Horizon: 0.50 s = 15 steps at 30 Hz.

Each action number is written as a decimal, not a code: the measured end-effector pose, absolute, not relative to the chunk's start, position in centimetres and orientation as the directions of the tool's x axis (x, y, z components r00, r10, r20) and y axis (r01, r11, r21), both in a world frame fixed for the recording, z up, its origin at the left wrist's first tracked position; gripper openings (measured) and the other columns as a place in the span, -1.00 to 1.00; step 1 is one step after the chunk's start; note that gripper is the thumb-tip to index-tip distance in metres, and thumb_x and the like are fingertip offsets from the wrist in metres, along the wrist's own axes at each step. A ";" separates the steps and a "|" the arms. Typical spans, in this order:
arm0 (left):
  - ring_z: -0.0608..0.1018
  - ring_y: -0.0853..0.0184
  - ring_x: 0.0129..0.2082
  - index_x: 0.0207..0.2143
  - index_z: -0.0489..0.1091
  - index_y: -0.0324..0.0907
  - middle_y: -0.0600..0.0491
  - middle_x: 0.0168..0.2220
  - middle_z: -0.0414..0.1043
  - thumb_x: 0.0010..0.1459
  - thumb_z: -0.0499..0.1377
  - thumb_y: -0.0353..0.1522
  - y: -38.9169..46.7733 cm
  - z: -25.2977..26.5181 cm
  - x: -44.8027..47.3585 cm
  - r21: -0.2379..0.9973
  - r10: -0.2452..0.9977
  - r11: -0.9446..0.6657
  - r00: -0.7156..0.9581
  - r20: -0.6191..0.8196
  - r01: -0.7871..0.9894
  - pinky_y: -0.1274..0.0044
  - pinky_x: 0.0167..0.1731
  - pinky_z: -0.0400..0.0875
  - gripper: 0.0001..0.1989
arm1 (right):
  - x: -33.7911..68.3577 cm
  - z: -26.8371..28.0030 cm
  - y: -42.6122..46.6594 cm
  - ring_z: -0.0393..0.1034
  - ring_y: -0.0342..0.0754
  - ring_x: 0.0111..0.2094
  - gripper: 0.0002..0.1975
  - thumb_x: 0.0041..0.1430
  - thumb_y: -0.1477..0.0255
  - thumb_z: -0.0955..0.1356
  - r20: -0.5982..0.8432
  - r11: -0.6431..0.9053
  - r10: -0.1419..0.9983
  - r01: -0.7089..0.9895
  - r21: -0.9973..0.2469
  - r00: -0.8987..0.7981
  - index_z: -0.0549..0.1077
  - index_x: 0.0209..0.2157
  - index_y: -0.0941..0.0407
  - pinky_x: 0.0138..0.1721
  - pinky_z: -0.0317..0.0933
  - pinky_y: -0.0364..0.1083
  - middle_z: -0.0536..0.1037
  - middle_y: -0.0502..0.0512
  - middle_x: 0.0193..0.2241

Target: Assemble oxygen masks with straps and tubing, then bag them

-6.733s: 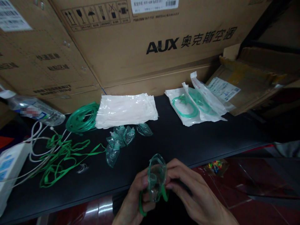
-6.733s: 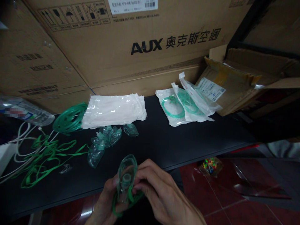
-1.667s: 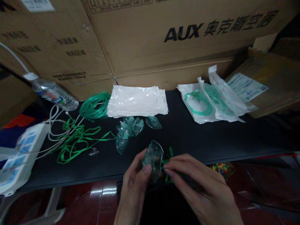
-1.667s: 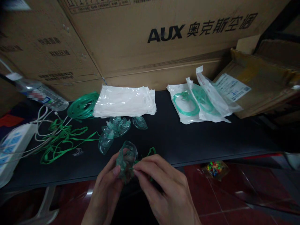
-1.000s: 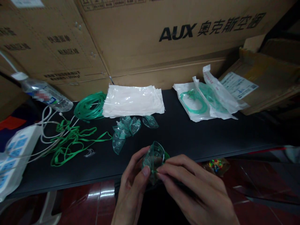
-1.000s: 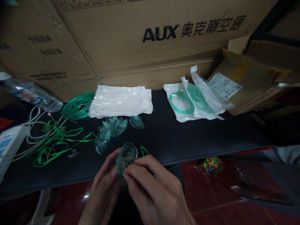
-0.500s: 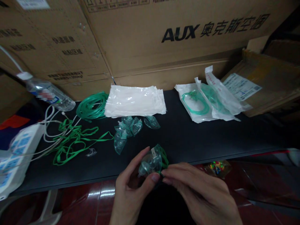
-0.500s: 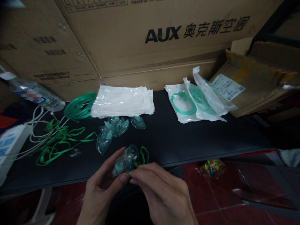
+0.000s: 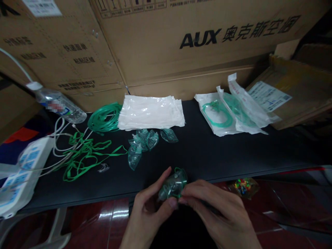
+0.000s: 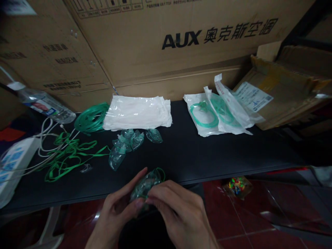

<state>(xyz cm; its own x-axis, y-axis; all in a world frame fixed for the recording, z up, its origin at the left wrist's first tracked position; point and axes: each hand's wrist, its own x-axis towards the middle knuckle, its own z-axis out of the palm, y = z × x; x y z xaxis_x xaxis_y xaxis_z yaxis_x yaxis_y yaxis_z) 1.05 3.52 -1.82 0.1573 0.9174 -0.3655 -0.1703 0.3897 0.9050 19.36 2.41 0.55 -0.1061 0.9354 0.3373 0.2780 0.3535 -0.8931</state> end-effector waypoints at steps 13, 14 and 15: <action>0.66 0.17 -0.10 0.12 0.54 0.04 -0.01 0.08 0.63 0.18 0.35 -0.19 3.4 -1.7 0.9 0.942 0.928 0.333 0.190 -0.320 -0.038 0.54 -0.23 0.59 -0.56 | 19.0 -0.6 2.0 0.58 -0.15 -0.25 -0.59 0.26 0.73 0.39 0.264 0.297 0.954 0.323 -0.899 -0.141 0.54 -0.01 -0.03 -0.12 0.46 -0.25 0.59 -0.03 -0.23; 0.65 0.17 -0.01 0.12 0.55 0.05 0.02 0.10 0.61 0.19 0.35 -0.21 3.4 -1.9 1.1 0.946 0.932 0.322 0.186 -0.311 -0.035 0.52 -0.10 0.57 -0.58 | 18.8 -0.8 1.9 0.57 -0.15 -0.27 -0.59 0.27 0.73 0.37 0.251 0.286 0.957 0.337 -0.897 -0.146 0.52 -0.01 -0.04 -0.13 0.47 -0.24 0.57 -0.03 -0.23; 0.62 0.17 0.07 0.11 0.55 0.07 0.04 0.13 0.60 0.19 0.34 -0.24 3.4 -2.0 1.2 0.950 0.936 0.312 0.178 -0.303 -0.025 0.49 0.02 0.53 -0.59 | 18.7 -1.0 1.9 0.55 -0.15 -0.28 -0.61 0.30 0.72 0.35 0.239 0.281 0.958 0.356 -0.891 -0.157 0.50 -0.01 -0.04 -0.14 0.47 -0.21 0.54 -0.02 -0.22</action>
